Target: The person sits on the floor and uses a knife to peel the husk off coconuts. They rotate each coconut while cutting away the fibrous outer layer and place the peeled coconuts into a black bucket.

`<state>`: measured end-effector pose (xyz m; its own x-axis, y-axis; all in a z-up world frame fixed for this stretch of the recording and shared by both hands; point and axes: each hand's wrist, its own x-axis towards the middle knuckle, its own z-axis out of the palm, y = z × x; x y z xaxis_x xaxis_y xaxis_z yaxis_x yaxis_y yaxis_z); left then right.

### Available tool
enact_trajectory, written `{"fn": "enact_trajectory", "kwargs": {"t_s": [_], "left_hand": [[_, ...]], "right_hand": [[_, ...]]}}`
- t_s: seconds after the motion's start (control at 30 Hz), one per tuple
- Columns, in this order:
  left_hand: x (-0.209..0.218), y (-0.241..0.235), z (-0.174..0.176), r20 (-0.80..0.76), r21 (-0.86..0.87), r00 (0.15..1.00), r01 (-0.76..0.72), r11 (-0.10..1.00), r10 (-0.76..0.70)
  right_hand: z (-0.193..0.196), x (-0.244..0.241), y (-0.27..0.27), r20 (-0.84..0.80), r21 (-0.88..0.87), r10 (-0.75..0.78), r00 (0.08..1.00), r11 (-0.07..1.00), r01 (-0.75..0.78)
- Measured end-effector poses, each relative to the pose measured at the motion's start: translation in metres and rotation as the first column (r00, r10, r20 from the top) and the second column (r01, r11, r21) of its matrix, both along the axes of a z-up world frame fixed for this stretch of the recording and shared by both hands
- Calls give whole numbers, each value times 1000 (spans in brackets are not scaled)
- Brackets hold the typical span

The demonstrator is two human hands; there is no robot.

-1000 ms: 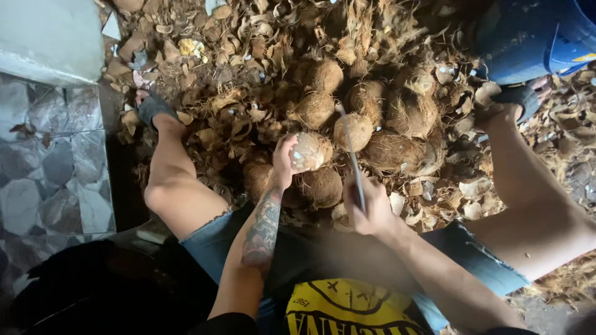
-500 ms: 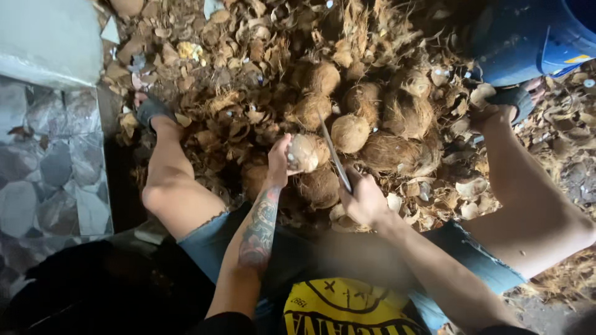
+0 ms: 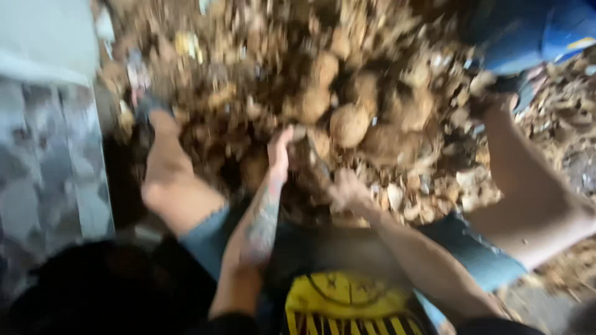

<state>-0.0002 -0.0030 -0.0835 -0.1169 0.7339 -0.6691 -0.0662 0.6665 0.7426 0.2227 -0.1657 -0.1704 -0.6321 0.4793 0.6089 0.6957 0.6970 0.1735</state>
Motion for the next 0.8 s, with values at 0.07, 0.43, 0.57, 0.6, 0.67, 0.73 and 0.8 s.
{"fn": "enact_trajectory", "kwargs": {"t_s": [0.07, 0.43, 0.57, 0.6, 0.67, 0.73, 0.8], "left_hand": [[5, 10, -9, -34, 18, 999, -6, 1000, 6], [18, -15, 40, 179, -144, 953, -222, 964, 246], [11, -16, 55, 415, -177, 843, -294, 939, 342], [4, -19, 32, 465, -167, 850, -191, 967, 248], [2, -14, 30, 288, -104, 931, -204, 973, 226], [7, -11, 51, 104, -32, 975, -196, 980, 198], [10, -18, 95, -35, -112, 988, -155, 982, 152]], "right_hand": [[-5, -2, 19, -83, 13, 40, 996, 999, -39], [189, -25, 68, 265, -392, -955, -136, 22, -920], [230, -13, 86, -232, -478, -966, -110, 212, -852], [243, -6, 81, -355, -546, -931, -78, 275, -792], [266, 2, 73, -437, -605, -900, 0, 294, -740], [294, 7, 69, -510, -659, -856, 84, 326, -678], [323, 7, 64, -514, -717, -834, 200, 290, -634]]}}
